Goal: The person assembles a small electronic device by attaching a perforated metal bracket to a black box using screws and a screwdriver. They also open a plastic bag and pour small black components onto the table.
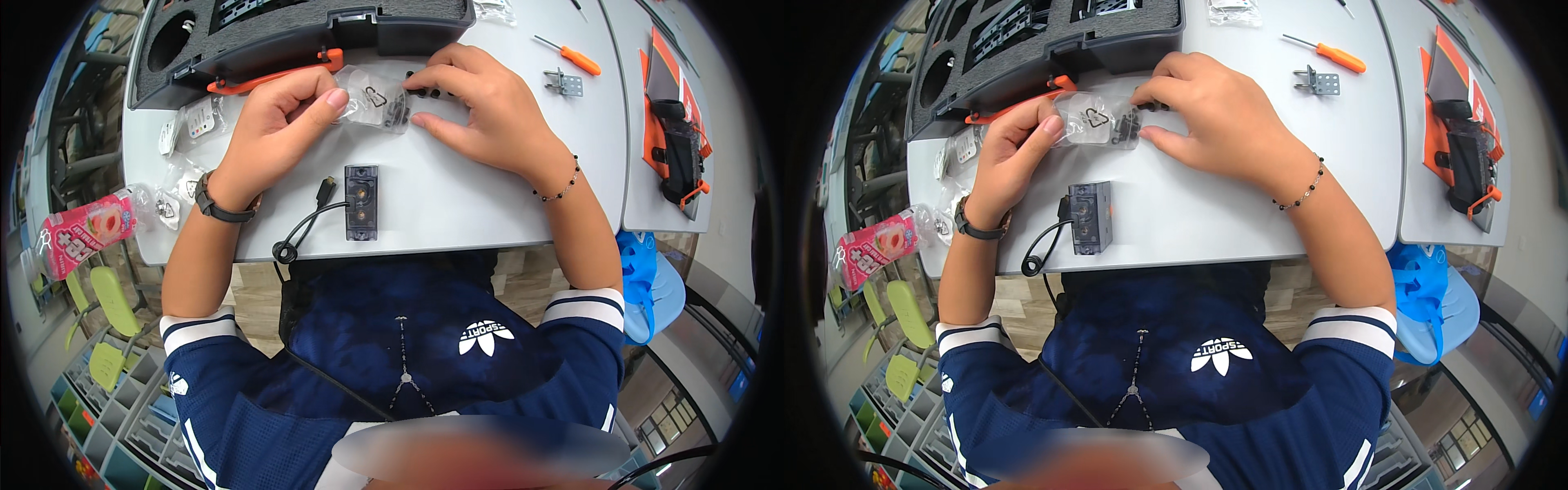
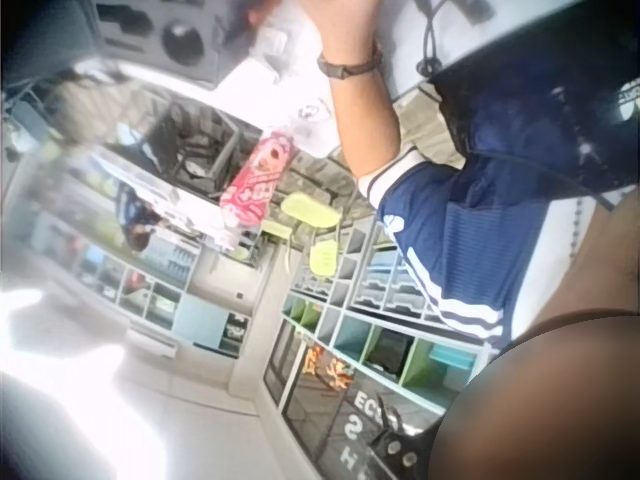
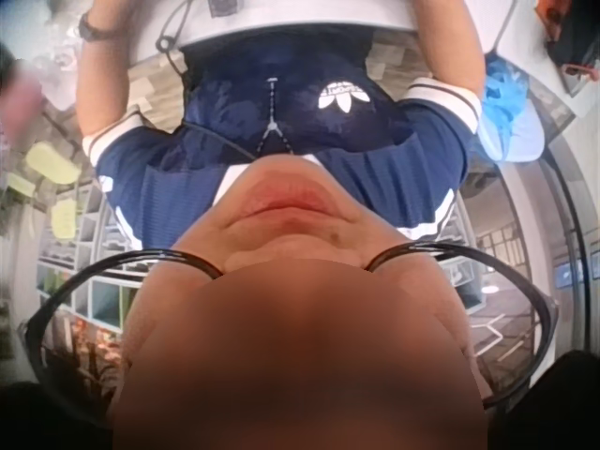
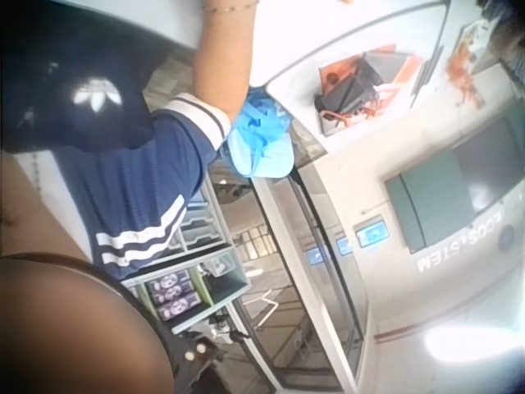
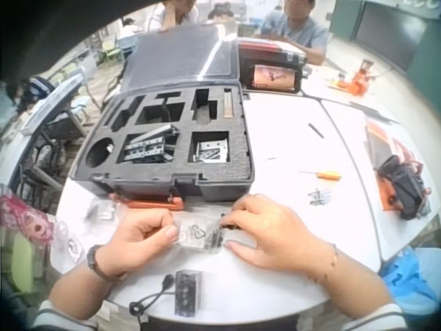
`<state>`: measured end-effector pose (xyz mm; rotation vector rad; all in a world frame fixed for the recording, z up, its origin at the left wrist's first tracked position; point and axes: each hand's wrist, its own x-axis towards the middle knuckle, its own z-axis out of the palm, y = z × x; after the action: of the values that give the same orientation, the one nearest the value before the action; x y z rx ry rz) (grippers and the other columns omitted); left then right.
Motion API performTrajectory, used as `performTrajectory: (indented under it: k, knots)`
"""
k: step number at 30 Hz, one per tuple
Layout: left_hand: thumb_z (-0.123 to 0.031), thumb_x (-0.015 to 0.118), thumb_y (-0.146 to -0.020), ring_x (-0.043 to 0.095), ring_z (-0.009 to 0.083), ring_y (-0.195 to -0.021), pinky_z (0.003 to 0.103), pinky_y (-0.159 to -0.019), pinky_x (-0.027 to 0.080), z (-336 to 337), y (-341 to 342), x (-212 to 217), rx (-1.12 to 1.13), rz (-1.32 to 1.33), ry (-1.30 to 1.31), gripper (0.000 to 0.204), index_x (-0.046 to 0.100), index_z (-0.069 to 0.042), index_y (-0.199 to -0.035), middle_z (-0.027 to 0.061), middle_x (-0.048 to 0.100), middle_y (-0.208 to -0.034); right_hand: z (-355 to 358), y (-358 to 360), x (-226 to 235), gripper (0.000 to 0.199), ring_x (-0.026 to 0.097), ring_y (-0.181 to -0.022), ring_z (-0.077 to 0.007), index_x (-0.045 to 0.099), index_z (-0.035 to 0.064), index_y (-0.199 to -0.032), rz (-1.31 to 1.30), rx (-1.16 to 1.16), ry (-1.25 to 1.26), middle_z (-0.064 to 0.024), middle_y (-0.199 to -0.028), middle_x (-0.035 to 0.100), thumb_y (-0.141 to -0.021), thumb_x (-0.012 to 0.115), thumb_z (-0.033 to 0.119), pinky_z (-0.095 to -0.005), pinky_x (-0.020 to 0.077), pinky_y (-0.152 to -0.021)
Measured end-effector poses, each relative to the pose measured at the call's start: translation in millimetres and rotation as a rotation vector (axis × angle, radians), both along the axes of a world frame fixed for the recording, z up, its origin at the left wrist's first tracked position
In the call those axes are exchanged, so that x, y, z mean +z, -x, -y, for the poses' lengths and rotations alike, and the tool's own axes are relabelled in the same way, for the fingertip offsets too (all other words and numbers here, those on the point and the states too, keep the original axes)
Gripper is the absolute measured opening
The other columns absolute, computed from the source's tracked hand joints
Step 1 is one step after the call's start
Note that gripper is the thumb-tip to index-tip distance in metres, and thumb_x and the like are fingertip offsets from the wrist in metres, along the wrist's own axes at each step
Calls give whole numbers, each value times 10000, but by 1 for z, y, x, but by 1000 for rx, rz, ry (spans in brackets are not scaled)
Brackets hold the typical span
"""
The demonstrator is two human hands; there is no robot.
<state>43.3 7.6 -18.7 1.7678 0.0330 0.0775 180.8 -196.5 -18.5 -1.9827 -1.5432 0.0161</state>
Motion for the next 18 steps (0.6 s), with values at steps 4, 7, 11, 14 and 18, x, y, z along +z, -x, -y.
performTrajectory:
  k: [4, 7, 11, 14, 18]
  knots:
    - [-204, 548, -912, 305, 7, -595, 187, -513, 250, -5, 0, 3, 55, 6, -71, 241, 512, -35, -745, -86, 395, -661, -1, 0, -1, 274, 595, -787, -196, 654, 106, -939, -58, -14, -1, -45, -886, 593, -675, 726, 92, -278, 487, -672]
    - [-195, 545, -908, 323, 13, -593, 193, -513, 269, -13, -1, 5, 50, -32, -165, 227, 534, -15, -770, -72, 418, -648, -1, 0, -4, 282, 589, -760, -184, 658, 122, -947, -36, -4, -35, -37, -887, 587, -674, 725, 97, -270, 484, -646]
    - [-190, 553, -888, 346, 31, -569, 212, -500, 290, -16, -1, 6, 79, -62, -338, 217, 558, 7, -800, -38, 431, -602, -4, 7, -3, 306, 558, -695, -160, 660, 175, -974, 3, 14, -31, -27, -908, 566, -681, 700, 98, -265, 467, -581]
    - [-199, 558, -875, 350, 45, -551, 226, -492, 296, -15, -1, 3, 89, -74, -365, 223, 566, 13, -806, -20, 426, -575, -7, 9, -2, 324, 537, -655, -150, 653, 212, -995, 44, 20, 19, -26, -918, 548, -692, 666, 100, -264, 453, -550]
    - [-209, 554, -870, 353, 57, -543, 238, -490, 300, -14, -2, 1, 120, -83, -365, 234, 564, 16, -803, -7, 430, -567, -9, 8, -3, 321, 536, -645, -151, 637, 223, -1001, 74, 22, 39, -28, -921, 535, -704, 628, 102, -269, 450, -546]
